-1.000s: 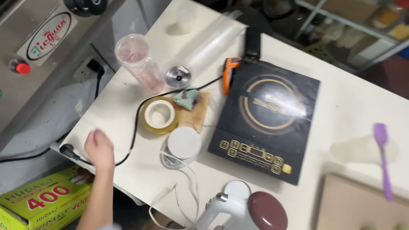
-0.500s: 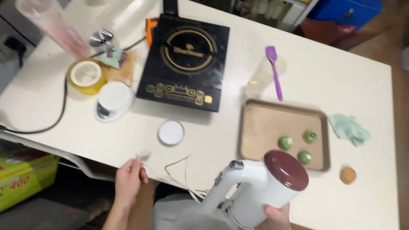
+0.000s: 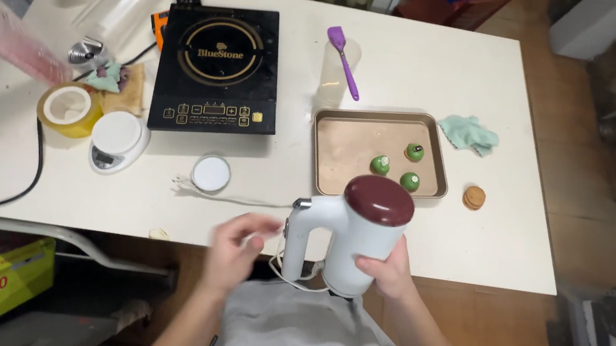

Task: Stirring a green filling in a jar, then cleaning the workstation and organizing a hand mixer.

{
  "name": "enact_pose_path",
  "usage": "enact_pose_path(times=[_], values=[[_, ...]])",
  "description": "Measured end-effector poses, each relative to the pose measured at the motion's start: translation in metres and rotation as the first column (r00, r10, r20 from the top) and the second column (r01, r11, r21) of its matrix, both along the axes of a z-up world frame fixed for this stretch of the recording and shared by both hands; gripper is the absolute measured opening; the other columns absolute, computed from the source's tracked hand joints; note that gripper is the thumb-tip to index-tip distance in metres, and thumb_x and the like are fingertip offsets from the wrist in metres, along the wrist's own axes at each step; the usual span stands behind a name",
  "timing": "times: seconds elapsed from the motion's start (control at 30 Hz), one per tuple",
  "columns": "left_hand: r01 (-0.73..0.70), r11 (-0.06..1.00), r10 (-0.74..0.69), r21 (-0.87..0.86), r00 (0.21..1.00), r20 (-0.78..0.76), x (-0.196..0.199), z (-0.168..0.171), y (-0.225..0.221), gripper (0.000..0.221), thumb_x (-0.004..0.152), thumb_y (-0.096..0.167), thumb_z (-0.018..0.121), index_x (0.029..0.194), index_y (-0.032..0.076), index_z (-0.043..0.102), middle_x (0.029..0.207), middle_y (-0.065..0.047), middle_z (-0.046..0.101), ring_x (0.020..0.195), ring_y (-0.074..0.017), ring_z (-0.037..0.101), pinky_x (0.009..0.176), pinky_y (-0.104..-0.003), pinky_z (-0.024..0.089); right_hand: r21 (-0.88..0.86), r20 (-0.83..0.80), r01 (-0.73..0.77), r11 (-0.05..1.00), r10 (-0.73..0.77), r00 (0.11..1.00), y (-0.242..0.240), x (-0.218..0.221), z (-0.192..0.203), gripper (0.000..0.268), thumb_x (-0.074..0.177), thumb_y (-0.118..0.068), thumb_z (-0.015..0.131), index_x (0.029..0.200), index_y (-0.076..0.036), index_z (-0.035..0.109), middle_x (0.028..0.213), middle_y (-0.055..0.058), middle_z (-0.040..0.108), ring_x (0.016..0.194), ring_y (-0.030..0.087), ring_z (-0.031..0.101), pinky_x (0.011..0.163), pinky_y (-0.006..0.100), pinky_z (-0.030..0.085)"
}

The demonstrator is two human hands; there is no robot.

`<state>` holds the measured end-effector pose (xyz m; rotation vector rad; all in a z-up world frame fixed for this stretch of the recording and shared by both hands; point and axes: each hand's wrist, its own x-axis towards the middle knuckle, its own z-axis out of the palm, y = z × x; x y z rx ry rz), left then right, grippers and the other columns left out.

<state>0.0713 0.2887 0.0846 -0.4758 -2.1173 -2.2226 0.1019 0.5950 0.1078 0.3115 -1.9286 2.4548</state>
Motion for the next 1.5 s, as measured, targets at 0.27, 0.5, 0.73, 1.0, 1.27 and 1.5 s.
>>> enact_pose_path(times=[0.27,0.5,0.73,1.0,1.27,1.5], values=[[0.557,0.796,-0.603,0.236,0.763,0.233,0.013,0.012,0.072,0.102,0.085,0.085,0.047,0.141,0.0,0.058,0.101,-0.009,0.067,0.079,-0.0173,0.061,0.071,-0.033,0.05,-0.259,0.028,0.242,0.935,-0.244,0.969,0.002,0.009,0.056,0.076,0.077,-0.023,0.082,0.139,0.007,0.049,0.119,0.019,0.067,0.104,0.028,0.069,0.087,0.042,0.058],[0.141,0.663,-0.465,-0.735,0.847,-0.257,0.027,0.142,0.024,0.048,0.071,0.058,0.083,0.078,0.013,0.071,0.067,-0.01,0.071,0.061,-0.0332,0.068,0.053,-0.043,0.053,0.45,-0.09,0.39,0.804,-0.393,0.915,0.026,0.045,0.059,0.074,0.069,-0.021,0.086,0.132,0.002,0.055,0.115,0.011,0.071,0.104,0.019,0.069,0.091,0.037,0.058],[0.591,0.715,-0.669,-0.372,0.733,-0.122,-0.022,0.098,0.065,0.036,0.087,0.041,0.074,0.075,0.008,0.064,0.068,-0.006,0.069,0.065,-0.0192,0.068,0.058,-0.035,0.051,0.069,0.234,-0.05,0.996,0.033,0.972,-0.029,0.118,0.049,0.09,0.069,-0.033,0.091,0.142,0.005,0.054,0.125,0.016,0.065,0.112,0.022,0.065,0.096,0.04,0.055],[0.693,0.721,-0.691,-0.01,0.72,0.066,0.119,0.04,0.088,0.023,0.099,0.021,0.057,0.109,0.001,0.059,0.088,-0.014,0.067,0.082,-0.0221,0.062,0.075,-0.037,0.053,-0.626,0.239,0.501,0.598,-0.464,0.853,-0.061,0.173,0.072,0.098,0.071,-0.041,0.087,0.145,0.005,0.044,0.126,0.029,0.062,0.109,0.042,0.067,0.09,0.053,0.057],[0.567,0.361,-0.824,-0.74,0.566,0.032,0.086,0.159,0.051,0.029,0.097,0.037,0.063,0.09,0.009,0.065,0.077,-0.012,0.07,0.074,-0.0363,0.069,0.064,-0.05,0.052,0.218,-0.081,0.724,0.655,-0.727,0.682,0.022,0.208,0.032,0.075,0.077,-0.031,0.082,0.135,0.007,0.053,0.12,0.017,0.066,0.106,0.025,0.065,0.089,0.039,0.056],[0.606,0.161,-0.968,-0.779,0.251,-0.005,0.098,0.175,0.078,0.032,0.098,0.033,0.064,0.076,0.009,0.066,0.069,-0.01,0.066,0.066,-0.0343,0.066,0.061,-0.048,0.051,-0.18,0.263,0.741,0.647,-0.694,0.67,0.09,0.212,-0.009,0.071,0.077,-0.031,0.077,0.135,0.004,0.054,0.115,0.02,0.067,0.096,0.027,0.07,0.082,0.043,0.059]])
